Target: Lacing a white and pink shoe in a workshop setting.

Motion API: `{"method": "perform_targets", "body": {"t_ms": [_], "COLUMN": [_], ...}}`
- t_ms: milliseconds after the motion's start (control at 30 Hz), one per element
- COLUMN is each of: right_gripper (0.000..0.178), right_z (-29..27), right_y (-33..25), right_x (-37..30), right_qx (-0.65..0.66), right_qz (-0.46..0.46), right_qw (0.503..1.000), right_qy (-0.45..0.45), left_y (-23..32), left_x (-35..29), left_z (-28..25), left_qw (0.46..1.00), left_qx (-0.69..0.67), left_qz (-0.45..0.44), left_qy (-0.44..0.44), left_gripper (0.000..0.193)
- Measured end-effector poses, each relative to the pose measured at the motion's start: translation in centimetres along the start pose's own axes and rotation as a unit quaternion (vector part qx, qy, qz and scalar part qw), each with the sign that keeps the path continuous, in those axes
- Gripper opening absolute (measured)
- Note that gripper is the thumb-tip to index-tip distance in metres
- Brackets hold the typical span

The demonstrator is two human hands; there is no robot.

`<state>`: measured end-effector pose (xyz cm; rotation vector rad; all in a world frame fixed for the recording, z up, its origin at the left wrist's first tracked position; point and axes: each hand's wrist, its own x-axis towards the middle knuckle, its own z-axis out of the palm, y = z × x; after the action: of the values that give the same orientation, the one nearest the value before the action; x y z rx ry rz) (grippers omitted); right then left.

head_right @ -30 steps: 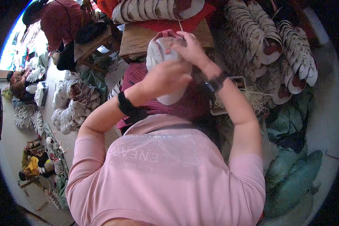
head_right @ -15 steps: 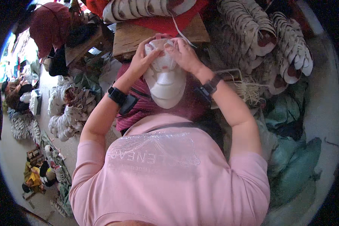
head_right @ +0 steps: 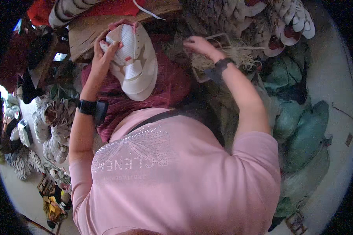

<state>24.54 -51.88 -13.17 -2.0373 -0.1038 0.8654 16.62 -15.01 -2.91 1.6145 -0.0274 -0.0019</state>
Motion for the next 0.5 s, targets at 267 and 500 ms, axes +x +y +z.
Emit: {"method": "perform_targets", "body": {"t_ms": [267,500], "right_gripper": [0.026,0.020], "right_z": [2.9,4.6], "right_y": [14.8,19.0], "right_x": [4.5,6.5], "right_qx": [-0.322,-0.451], "right_qz": [0.133,0.035], "right_qw": [0.930,0.890], "right_qy": [0.116,0.052], "left_y": [1.9,2.3], "left_x": [-0.6,0.1], "left_z": [0.7,1.2], "left_qw": [0.999,0.999], "left_qx": [0.036,0.019], "left_qz": [-0.030,-0.034], "left_qy": [0.023,0.032], "left_gripper": [0.056,0.062]}}
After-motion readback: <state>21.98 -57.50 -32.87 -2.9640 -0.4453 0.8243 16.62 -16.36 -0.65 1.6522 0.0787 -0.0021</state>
